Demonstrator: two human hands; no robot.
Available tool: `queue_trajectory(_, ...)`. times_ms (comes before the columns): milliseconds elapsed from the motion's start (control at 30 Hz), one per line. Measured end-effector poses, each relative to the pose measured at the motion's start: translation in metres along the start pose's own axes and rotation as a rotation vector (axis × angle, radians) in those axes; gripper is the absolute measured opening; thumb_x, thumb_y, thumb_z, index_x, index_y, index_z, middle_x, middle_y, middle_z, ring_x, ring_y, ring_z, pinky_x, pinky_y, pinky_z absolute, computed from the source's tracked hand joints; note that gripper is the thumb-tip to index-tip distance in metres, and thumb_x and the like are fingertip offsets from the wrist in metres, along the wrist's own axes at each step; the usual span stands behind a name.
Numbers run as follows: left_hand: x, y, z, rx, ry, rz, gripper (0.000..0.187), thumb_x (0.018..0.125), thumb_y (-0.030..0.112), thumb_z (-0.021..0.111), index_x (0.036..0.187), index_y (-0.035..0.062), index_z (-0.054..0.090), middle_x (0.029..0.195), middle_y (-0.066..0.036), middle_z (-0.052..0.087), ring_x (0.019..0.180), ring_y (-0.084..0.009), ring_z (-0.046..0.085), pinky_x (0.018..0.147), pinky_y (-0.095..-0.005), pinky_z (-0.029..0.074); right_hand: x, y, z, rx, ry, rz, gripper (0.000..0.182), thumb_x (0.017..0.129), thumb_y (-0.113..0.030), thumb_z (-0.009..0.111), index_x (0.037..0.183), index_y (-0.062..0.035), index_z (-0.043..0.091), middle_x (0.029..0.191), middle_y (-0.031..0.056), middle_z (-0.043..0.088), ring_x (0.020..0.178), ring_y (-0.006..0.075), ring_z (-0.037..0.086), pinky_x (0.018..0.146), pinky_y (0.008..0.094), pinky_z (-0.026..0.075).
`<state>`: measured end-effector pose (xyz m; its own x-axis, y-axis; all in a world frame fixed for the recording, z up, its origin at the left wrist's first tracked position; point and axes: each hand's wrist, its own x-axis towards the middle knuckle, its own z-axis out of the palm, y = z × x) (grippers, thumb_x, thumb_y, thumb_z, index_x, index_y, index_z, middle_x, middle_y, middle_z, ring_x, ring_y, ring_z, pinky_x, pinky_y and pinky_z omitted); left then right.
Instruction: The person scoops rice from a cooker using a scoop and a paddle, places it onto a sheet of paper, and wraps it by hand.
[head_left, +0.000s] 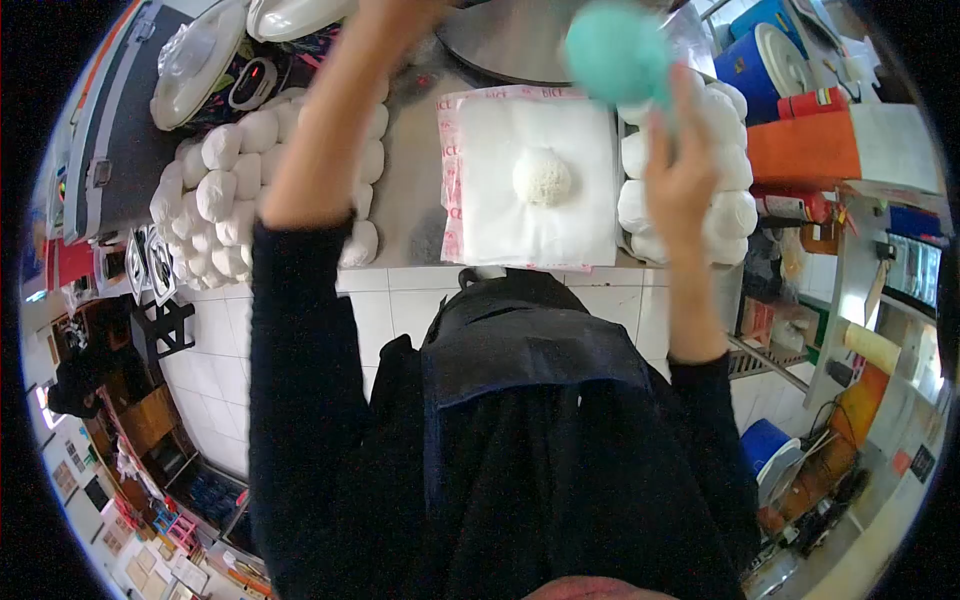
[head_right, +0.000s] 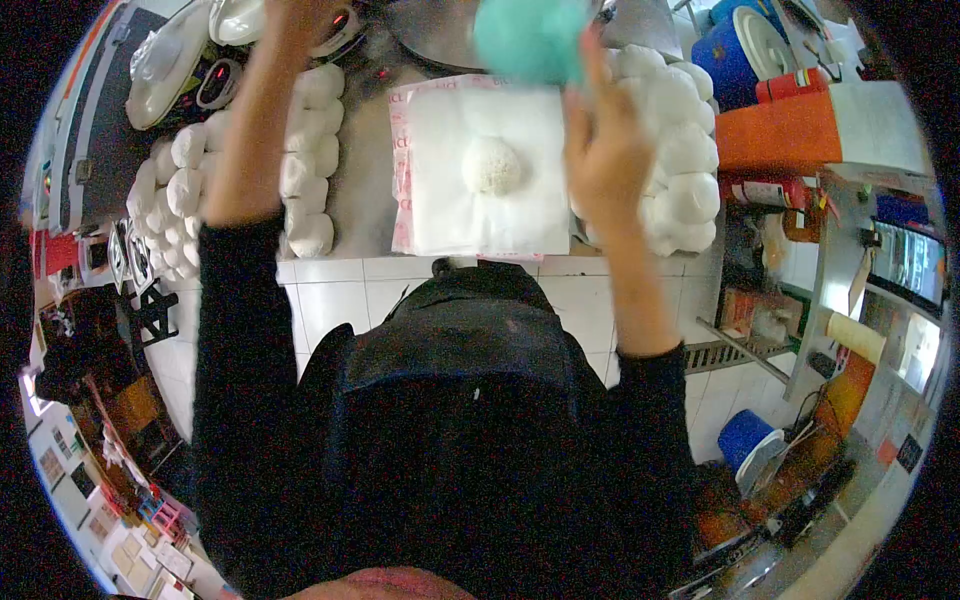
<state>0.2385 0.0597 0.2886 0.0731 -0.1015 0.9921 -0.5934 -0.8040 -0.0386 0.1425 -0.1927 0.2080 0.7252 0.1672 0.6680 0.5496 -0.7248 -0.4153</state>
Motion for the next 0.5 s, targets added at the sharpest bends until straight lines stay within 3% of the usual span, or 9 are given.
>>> queue_trajectory(67, -0.082, 0.043, -0.028, -0.14, 0.008, -0.055, 0.017, 0.07, 0.004, 0.06, 0.086, 0.0052, 0.054, 0.074, -0.011, 0.055, 0.065, -0.0259, 0.055, 0.057, -0.0342, 0.043, 0.066, 0.011, -0.018, -0.196, 0.087, -0.133, 0.036, 0.087, -0.019, 0.056, 0.121, -0.0081, 0.054, 0.093, 0.0133, 0.063, 0.083, 0.0252, 0.061, 0.071, 0.034, 0.047)
queue_trajectory(100, -0.129, 0.069, -0.038, -0.196, 0.023, -0.073, 0.017, 0.066, -0.001, 0.063, 0.078, 0.0079, 0.054, 0.071, -0.007, 0.054, 0.065, -0.0235, 0.053, 0.057, -0.0328, 0.041, 0.099, -0.002, -0.023, -0.145, 0.099, -0.135, 0.043, 0.088, -0.017, 0.052, 0.128, -0.006, 0.042, 0.098, 0.0177, 0.061, 0.079, 0.0295, 0.061, 0.07, 0.0326, 0.048)
queue_trajectory(133, -0.152, 0.1, -0.065, -0.379, -0.394, -0.168, 0.018, 0.068, 0.005, 0.066, 0.083, 0.0086, 0.057, 0.078, -0.008, 0.057, 0.074, -0.026, 0.055, 0.066, -0.0349, 0.043, 0.126, -0.014, -0.024, -0.093, 0.112, -0.141, 0.051, 0.089, -0.016, 0.049, 0.135, -0.004, 0.03, 0.102, 0.0222, 0.059, 0.075, 0.0338, 0.06, 0.068, 0.0312, 0.049)
queue_trajectory(167, -0.175, 0.123, -0.085, -0.556, -0.817, -0.263, 0.021, 0.07, 0.011, 0.07, 0.088, 0.0094, 0.06, 0.086, -0.01, 0.06, 0.083, -0.0285, 0.056, 0.074, -0.0369, 0.046, 0.148, -0.007, -0.022, -0.095, 0.111, -0.137, 0.051, 0.089, -0.016, 0.049, 0.135, -0.004, 0.03, 0.102, 0.0222, 0.059, 0.075, 0.0338, 0.06, 0.068, 0.0312, 0.049)
queue_trajectory(233, -0.226, 0.14, -0.099, -0.613, -0.987, -0.436, 0.023, 0.069, 0.014, 0.071, 0.09, 0.009, 0.062, 0.086, -0.005, 0.059, 0.086, -0.0238, 0.054, 0.075, -0.0352, 0.047, 0.174, 0.008, -0.008, -0.275, 0.001, -0.262, 0.066, 0.087, -0.019, 0.053, 0.142, -0.0124, 0.017, 0.119, 0.0204, 0.053, 0.094, 0.0404, 0.057, 0.083, 0.0365, 0.046)
queue_trajectory(300, -0.263, 0.138, -0.11, -0.61, -1.017, -0.477, 0.022, 0.068, 0.014, 0.071, 0.089, 0.0093, 0.065, 0.087, -0.003, 0.059, 0.088, -0.0237, 0.053, 0.076, -0.0347, 0.047, 0.162, -0.006, -0.008, -0.45, 0.032, -0.251, 0.064, 0.085, -0.021, 0.055, 0.139, -0.0101, 0.024, 0.116, 0.0204, 0.055, 0.097, 0.0384, 0.055, 0.084, 0.0408, 0.045)
queue_trajectory(433, -0.294, 0.135, -0.111, -0.659, -1.025, -0.593, 0.019, 0.069, 0.015, 0.071, 0.088, 0.01, 0.069, 0.088, -0.003, 0.062, 0.088, -0.0223, 0.053, 0.077, -0.0338, 0.046, 0.041, 0.004, 0.022, 0.263, -0.199, -0.194, 0.019, 0.086, -0.019, 0.057, 0.096, -0.0039, 0.064, 0.092, 0.0114, 0.064, 0.083, 0.0261, 0.06, 0.074, 0.0339, 0.047)
queue_trajectory(500, -0.29, 0.134, -0.11, -0.656, -1.055, -0.646, 0.016, 0.071, 0.014, 0.07, 0.085, 0.0093, 0.069, 0.086, -0.004, 0.063, 0.087, -0.0221, 0.053, 0.076, -0.0336, 0.046, -0.04, 0.018, 0.046, 0.344, -0.531, -0.16, 0.016, 0.081, -0.018, 0.059, 0.086, -0.0032, 0.062, 0.083, 0.0116, 0.061, 0.078, 0.0273, 0.058, 0.067, 0.0353, 0.047)
